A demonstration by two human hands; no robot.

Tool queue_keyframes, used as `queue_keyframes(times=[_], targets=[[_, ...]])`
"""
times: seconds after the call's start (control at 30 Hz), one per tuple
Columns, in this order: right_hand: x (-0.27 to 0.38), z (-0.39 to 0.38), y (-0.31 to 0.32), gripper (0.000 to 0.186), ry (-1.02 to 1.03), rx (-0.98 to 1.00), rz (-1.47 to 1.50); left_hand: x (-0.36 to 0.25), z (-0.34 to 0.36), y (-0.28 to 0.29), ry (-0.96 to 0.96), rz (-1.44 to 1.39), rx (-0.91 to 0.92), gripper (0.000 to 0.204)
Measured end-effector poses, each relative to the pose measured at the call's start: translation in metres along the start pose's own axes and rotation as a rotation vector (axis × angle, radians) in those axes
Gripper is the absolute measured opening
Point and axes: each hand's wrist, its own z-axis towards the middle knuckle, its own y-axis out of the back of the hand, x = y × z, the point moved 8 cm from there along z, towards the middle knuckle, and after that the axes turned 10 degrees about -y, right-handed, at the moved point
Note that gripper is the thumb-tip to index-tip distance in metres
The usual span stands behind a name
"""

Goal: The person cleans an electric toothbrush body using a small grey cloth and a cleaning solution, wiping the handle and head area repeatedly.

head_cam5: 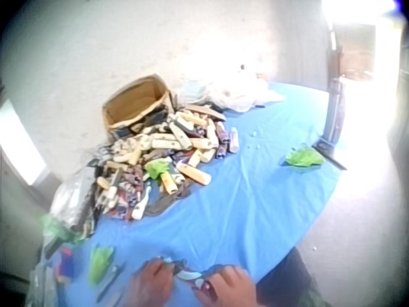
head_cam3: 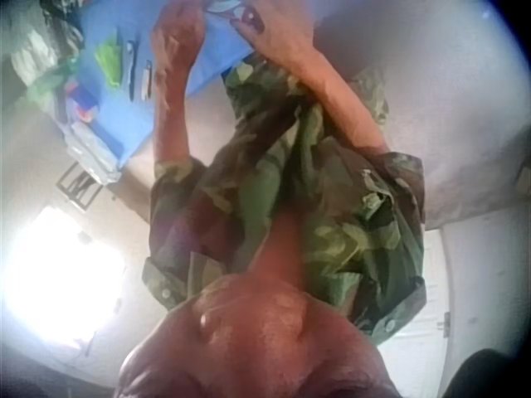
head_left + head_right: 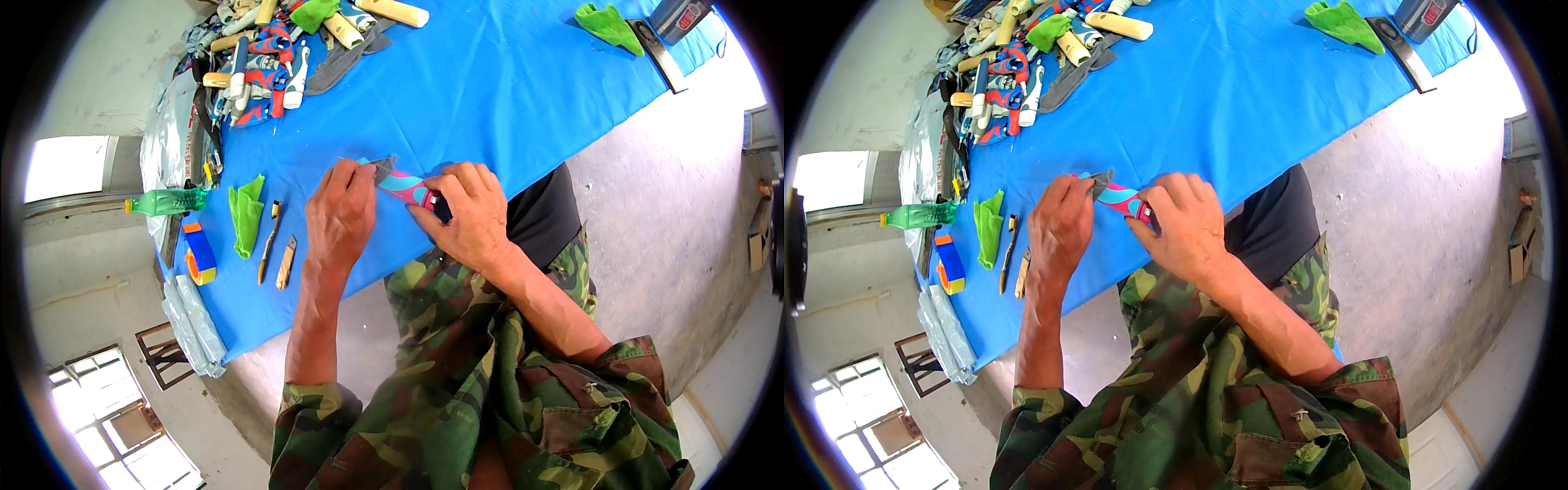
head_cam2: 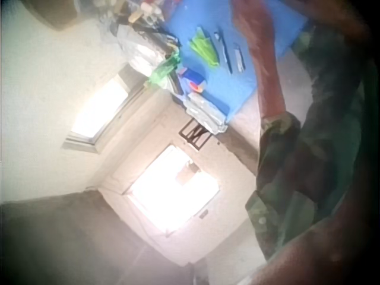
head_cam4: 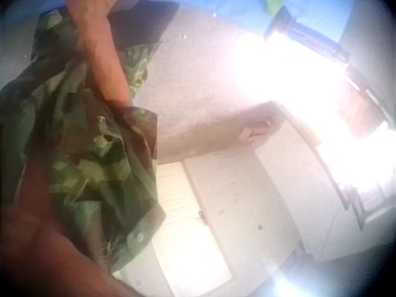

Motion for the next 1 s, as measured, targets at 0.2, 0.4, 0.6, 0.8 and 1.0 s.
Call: queue_keyframes(times=[0.2,0.4,0.6,0.8,1.0], targets=[[0.001,0.001,0.002,0.04,0.01,0.009,-0.021,0.009,0.005,-0.003,0.078,0.02,0.026,0.01],[0.001,0.0,0.002,0.035,-0.001,0.013,0.015,0.052,0.002,-0.011,0.18,0.045,0.035,0.011],[-0.002,0.0,-0.001,0.037,-0.041,0.03,0.014,0.08,-0.013,0.009,0.307,0.023,-0.091,0.013],[-0.002,0.001,0.001,0.04,-0.017,0.025,-0.04,0.028,-0.003,0.022,0.34,-0.113,-0.118,0.017],[0.0,0.001,-0.004,0.039,0.01,0.016,-0.046,-0.01,-0.009,-0.003,0.208,-0.179,-0.101,0.015]])
